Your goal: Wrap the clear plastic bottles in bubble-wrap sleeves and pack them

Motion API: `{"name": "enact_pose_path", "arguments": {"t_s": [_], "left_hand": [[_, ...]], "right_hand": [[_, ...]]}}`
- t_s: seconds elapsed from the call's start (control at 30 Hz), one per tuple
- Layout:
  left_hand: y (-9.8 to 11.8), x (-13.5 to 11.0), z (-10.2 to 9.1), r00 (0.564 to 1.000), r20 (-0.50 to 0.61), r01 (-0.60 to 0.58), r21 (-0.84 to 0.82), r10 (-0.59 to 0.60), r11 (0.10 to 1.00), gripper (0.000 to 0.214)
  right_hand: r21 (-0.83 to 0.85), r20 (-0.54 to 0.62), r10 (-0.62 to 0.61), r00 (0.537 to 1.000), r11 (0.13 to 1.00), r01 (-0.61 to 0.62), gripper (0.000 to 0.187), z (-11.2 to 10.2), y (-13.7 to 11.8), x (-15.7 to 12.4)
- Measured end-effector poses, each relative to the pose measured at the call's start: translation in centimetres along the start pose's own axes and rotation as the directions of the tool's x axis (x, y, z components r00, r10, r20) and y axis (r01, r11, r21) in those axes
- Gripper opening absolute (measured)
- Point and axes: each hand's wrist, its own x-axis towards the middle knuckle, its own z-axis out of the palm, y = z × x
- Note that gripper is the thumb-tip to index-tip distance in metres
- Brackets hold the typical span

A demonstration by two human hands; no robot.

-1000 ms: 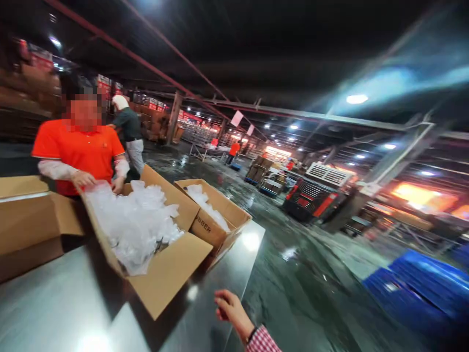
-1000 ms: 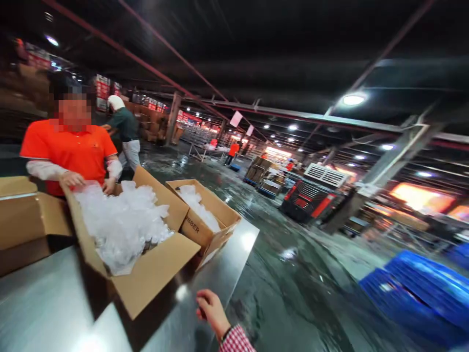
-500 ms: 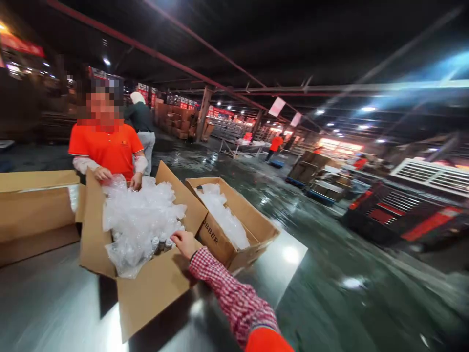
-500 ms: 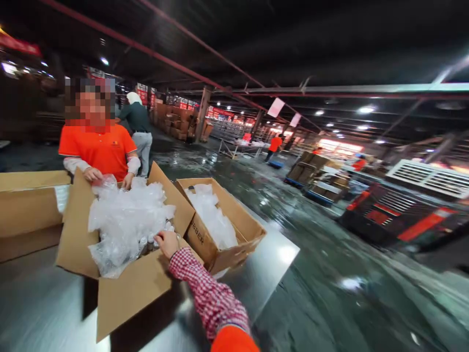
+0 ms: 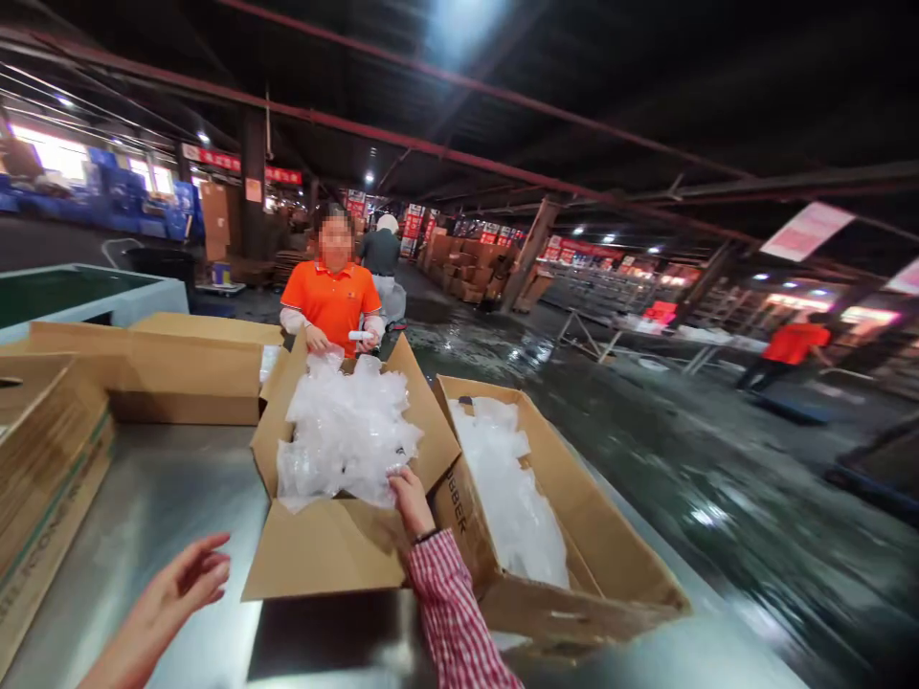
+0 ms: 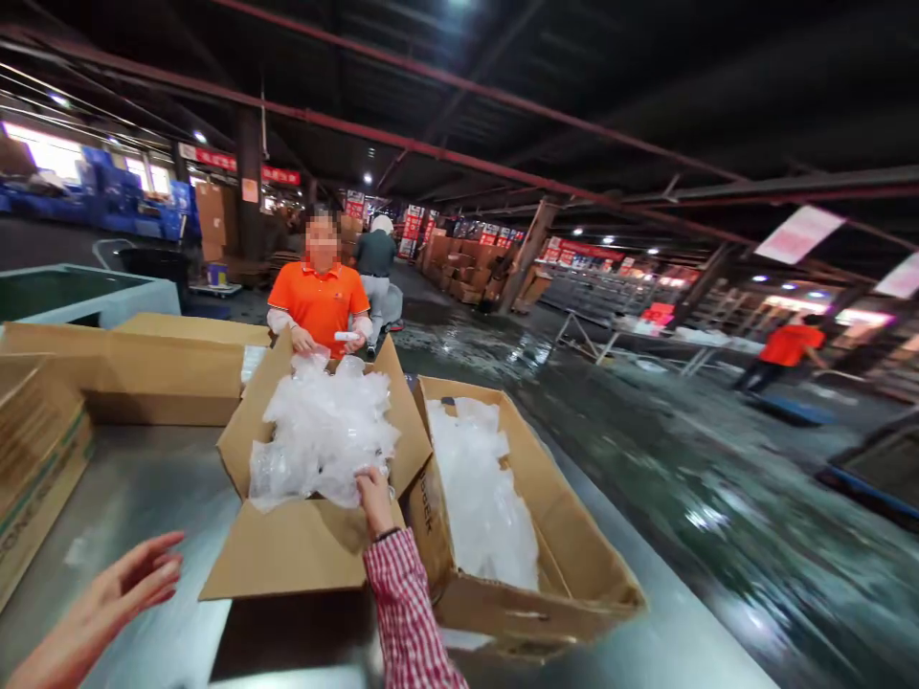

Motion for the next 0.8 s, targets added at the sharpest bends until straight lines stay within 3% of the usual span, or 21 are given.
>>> {"name": "enact_pose_path", "arguments": {"t_s": [0.13, 0.23, 0.37, 0.5, 0.63, 0.7, 0.8], "left_hand": [[1.2, 0.2, 3.9, 0.995, 0.086, -0.031, -0.132, 0.042, 0.991, 0.083], [1.5, 0.9, 5.8, 0.970, 0.229, -0.010, -0.283, 0.077, 0.959, 0.089], [2.0, 0.9, 6.0, 0.869, 0.488, 0.158, -0.438, 0.086, 0.885, 0.057], [3.1, 0.0, 5.2, 0.835, 0.542, 0.082, -0.299, 0.098, 0.951, 0.051], [3.3, -0.2, 4.8, 0.869, 0.467, 0.043, -0.406, 0.166, 0.913, 0.038], [3.0, -0.1, 4.7, 0.930, 0.338, 0.016, -0.428, 0.144, 0.904, 0.035], [2.8, 0.0, 5.0, 0.990, 0.073, -0.095, -0.261, 0.117, 0.961, 0.041]], "right_hand": [[0.279, 0.184, -0.092, 0.979, 0.960, 0.038, 0.021, -2.3, -1.4, -6.0], [0.403, 0.319, -0.118, 0.940, 0.915, -0.022, 0.027, -3.3, -2.3, -9.2], [0.368, 0.402, -0.109, 0.909, 0.928, -0.051, 0.029, -3.0, -2.9, -11.2], [0.368, 0.360, -0.066, 0.931, 0.927, -0.077, 0.027, -1.5, -2.8, -11.6], [0.457, 0.220, 0.018, 0.975, 0.881, -0.119, 0.030, 0.1, -2.2, -11.1], [0.434, 0.185, 0.041, 0.982, 0.893, -0.119, 0.033, 0.7, -1.9, -10.8], [0.283, -0.067, 0.019, 0.998, 0.959, 0.001, 0.037, 2.1, -1.6, -11.3]]}}
